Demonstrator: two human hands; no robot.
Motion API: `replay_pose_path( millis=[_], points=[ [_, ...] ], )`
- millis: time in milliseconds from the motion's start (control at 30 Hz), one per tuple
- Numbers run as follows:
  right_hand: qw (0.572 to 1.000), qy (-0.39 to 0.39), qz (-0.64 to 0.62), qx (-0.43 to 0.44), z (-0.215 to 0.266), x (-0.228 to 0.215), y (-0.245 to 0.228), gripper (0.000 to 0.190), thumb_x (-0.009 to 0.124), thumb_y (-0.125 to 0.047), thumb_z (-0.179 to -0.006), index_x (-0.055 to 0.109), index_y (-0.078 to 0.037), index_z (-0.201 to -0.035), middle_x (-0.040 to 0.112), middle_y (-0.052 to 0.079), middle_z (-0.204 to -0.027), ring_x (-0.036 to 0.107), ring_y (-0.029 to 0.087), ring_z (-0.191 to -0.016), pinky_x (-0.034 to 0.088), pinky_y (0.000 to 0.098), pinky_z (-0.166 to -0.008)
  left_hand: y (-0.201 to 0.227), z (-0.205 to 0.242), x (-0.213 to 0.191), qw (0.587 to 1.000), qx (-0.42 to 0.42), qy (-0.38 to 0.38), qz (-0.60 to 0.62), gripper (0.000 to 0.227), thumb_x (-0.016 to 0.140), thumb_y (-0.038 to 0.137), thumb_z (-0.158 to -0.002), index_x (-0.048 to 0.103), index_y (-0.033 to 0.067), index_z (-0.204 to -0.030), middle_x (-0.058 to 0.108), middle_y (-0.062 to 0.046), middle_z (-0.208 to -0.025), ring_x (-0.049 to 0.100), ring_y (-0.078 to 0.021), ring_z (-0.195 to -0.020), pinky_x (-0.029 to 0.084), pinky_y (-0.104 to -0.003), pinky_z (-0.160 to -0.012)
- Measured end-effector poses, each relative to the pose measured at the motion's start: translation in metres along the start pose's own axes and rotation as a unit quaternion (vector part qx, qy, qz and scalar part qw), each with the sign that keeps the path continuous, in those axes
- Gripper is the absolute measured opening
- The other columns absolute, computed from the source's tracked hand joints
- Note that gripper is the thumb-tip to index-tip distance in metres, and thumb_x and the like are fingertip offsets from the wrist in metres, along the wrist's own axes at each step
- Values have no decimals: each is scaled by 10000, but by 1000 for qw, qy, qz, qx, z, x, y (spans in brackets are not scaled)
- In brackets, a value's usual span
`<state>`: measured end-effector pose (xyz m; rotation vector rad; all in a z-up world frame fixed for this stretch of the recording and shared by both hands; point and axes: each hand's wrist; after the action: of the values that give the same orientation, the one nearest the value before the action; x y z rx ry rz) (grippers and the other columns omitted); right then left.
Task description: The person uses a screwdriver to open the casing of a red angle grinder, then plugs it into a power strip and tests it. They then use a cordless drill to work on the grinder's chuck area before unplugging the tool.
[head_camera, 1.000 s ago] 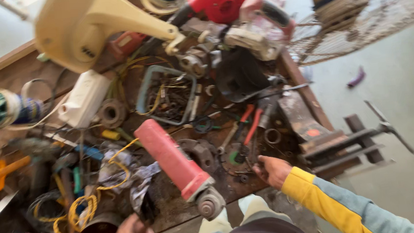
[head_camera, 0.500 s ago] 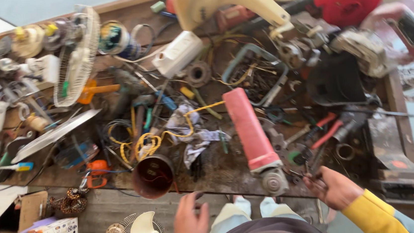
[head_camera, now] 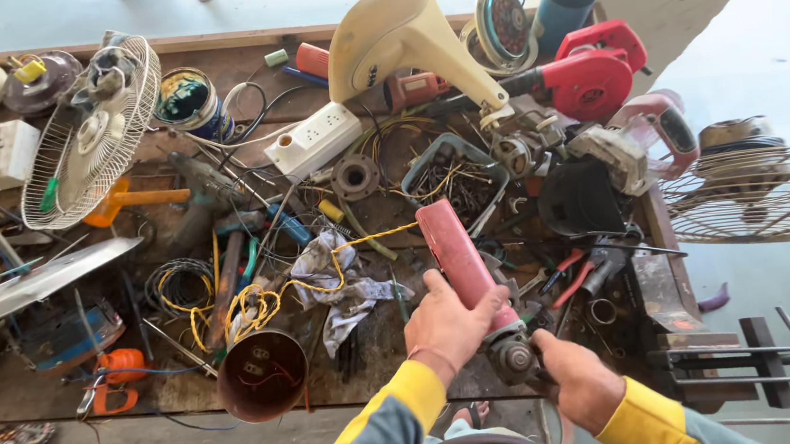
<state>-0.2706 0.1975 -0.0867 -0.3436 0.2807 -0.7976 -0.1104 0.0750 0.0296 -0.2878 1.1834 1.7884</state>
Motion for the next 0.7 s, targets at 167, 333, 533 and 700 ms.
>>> replay_pose_path(
  millis=[167,333,533,700],
  points=[
    [997,-32,-62,27,3,12,23,178,614,-254,-994,677,-95,-1042,736,84,-992,702,209,-823,569,373,-699,14,-2,-12,996,60,-8,-70,1010,726,668,-755,346,-53,-1352,710,-251,-1029,713,-418,-981,559,-491,-858],
    [984,-102,-135,46,-2,24,39,230,554,-276,-1020,684,-90,-1058,743,93,-979,713,236,-853,603,396,-738,16,-15,-17,973,199,-43,-105,932,717,552,-720,382,-46,-1353,729,-238,-994,720,-413,-944,566,-490,-841],
    [975,-120,-177,55,-15,41,39,185,579,-227,-1004,672,-76,-1056,744,110,-1009,707,261,-939,602,445,-847,18,-35,-19,944,265,-64,-188,932,712,601,-716,458,3,-1384,725,-230,-1080,696,-411,-1019,524,-503,-890],
    [989,-142,-40,-28,-2,17,37,202,642,-179,-914,629,-64,-1080,719,108,-1052,716,267,-1005,587,422,-894,-15,-43,-20,949,303,-61,-58,731,672,578,-850,571,26,-1319,690,-236,-1207,648,-412,-1140,493,-492,-959]
  ],
)
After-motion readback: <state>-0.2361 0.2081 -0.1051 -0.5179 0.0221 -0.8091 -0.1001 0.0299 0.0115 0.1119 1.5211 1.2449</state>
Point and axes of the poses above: each hand's wrist, its own z-axis away from the middle knuckle, its own x-axis out of the palm, y = z × x
